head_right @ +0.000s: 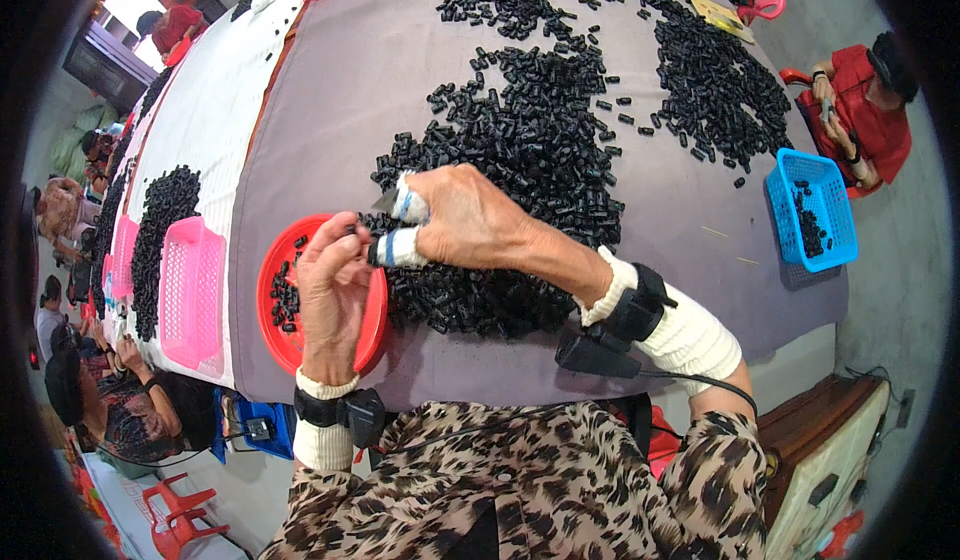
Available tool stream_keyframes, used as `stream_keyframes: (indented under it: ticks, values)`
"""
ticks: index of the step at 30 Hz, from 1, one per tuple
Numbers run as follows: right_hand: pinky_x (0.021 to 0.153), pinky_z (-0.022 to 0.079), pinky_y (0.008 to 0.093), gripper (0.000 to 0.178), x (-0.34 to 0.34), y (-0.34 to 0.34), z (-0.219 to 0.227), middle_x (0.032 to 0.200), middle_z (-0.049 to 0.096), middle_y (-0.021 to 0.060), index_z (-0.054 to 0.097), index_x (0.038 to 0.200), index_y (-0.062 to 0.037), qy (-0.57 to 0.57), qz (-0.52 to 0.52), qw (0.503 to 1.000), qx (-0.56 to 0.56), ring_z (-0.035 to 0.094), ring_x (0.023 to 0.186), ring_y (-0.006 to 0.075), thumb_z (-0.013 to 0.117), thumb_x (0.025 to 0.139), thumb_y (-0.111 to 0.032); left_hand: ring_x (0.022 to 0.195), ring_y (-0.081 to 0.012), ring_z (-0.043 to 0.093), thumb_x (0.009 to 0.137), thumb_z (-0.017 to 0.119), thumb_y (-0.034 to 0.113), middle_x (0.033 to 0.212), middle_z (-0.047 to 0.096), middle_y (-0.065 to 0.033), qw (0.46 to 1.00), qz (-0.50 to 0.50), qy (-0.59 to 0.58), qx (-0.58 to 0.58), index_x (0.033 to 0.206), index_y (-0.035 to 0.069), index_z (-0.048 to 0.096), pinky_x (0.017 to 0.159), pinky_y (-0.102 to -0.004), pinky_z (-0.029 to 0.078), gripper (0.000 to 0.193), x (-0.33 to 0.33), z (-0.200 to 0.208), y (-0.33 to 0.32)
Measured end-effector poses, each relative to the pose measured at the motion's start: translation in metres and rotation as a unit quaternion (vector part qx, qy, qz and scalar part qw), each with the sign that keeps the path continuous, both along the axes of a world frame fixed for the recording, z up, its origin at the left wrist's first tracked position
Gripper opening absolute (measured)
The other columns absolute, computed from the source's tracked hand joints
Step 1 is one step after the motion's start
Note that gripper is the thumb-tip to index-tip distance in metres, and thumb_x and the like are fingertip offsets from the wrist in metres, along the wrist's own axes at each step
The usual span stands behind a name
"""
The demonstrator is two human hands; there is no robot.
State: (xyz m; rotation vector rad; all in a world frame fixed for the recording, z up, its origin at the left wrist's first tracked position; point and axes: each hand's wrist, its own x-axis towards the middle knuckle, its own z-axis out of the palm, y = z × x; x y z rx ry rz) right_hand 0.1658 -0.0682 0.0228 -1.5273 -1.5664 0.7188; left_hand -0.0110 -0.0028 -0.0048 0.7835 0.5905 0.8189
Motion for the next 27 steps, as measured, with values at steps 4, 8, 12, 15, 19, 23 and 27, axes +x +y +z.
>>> stream_keyframes:
  ticks: [4,8,12,15,19,23,27]
  values:
    - [0.053,0.042,0.0295,0.036,0.019,-0.009,-0.001,0.058,0.055,0.0049,0.056,0.072,-0.0011,0.043,-0.049,0.997,-0.029,0.048,0.053,0.0119,0.071,0.071,-0.034,0.075,-0.0162,0.060,0.080,0.059,0.003,0.091,0.062,-0.0101,0.980,0.083,0.154,0.095,0.105,-0.005,0.057,0.070,-0.0265,0.049,0.026,-0.051,-0.035,0.026]
    - [0.051,0.039,0.0275,0.028,0.040,-0.025,-0.003,0.058,0.053,-0.0007,0.055,0.072,-0.0012,0.055,-0.101,0.991,-0.063,0.044,0.054,0.0086,0.065,0.076,-0.027,0.079,-0.0149,0.059,0.081,0.060,0.006,0.090,0.062,-0.0074,0.874,0.143,0.371,0.280,0.107,-0.002,0.057,0.072,-0.0262,0.048,0.027,-0.073,-0.066,0.042]
    - [0.051,0.037,0.0290,0.025,0.042,-0.025,-0.011,0.057,0.051,0.0024,0.055,0.072,-0.0011,0.082,-0.098,0.990,-0.063,0.041,0.053,0.0106,0.063,0.077,-0.024,0.074,-0.0138,0.058,0.076,0.063,0.006,0.084,0.061,-0.0053,0.838,0.032,0.365,0.403,0.094,0.003,0.064,0.066,-0.0263,0.046,0.017,-0.034,-0.054,0.018]
    - [0.051,0.036,0.0299,0.024,0.046,-0.035,-0.017,0.056,0.051,0.0047,0.054,0.072,-0.0009,0.064,-0.111,0.988,-0.081,0.042,0.052,0.0120,0.061,0.077,-0.023,0.084,-0.0278,0.053,0.069,0.064,0.002,0.086,0.055,-0.0115,0.760,-0.100,0.348,0.540,0.090,0.005,0.062,0.075,-0.0341,0.044,0.021,0.015,-0.062,-0.005]
    - [0.039,0.029,0.0212,0.013,0.052,-0.046,-0.029,0.053,0.044,-0.0057,0.052,0.070,-0.0070,0.077,-0.114,0.985,-0.100,0.038,0.044,0.0031,0.059,0.078,-0.014,0.086,-0.0289,0.050,0.067,0.065,0.000,0.087,0.052,-0.0097,0.658,-0.152,0.383,0.630,0.092,0.004,0.061,0.076,-0.0365,0.043,0.025,0.038,-0.069,-0.009]
    - [0.050,0.035,0.0290,0.020,0.048,-0.047,-0.037,0.057,0.051,0.0024,0.053,0.071,-0.0007,0.135,-0.098,0.979,-0.116,0.042,0.054,0.0095,0.061,0.076,-0.018,0.080,-0.0260,0.051,0.069,0.064,0.000,0.082,0.052,-0.0086,0.612,-0.171,0.385,0.669,0.089,0.002,0.061,0.072,-0.0350,0.044,0.021,0.039,-0.078,-0.001]
    - [0.051,0.036,0.0288,0.018,0.048,-0.045,-0.040,0.057,0.050,0.0019,0.053,0.072,-0.0011,0.103,-0.100,0.982,-0.126,0.042,0.054,0.0089,0.061,0.076,-0.017,0.070,-0.0126,0.058,0.076,0.064,0.003,0.080,0.062,-0.0032,0.841,-0.169,0.327,0.396,0.087,0.002,0.061,0.063,-0.0244,0.046,0.011,0.041,-0.060,-0.002]
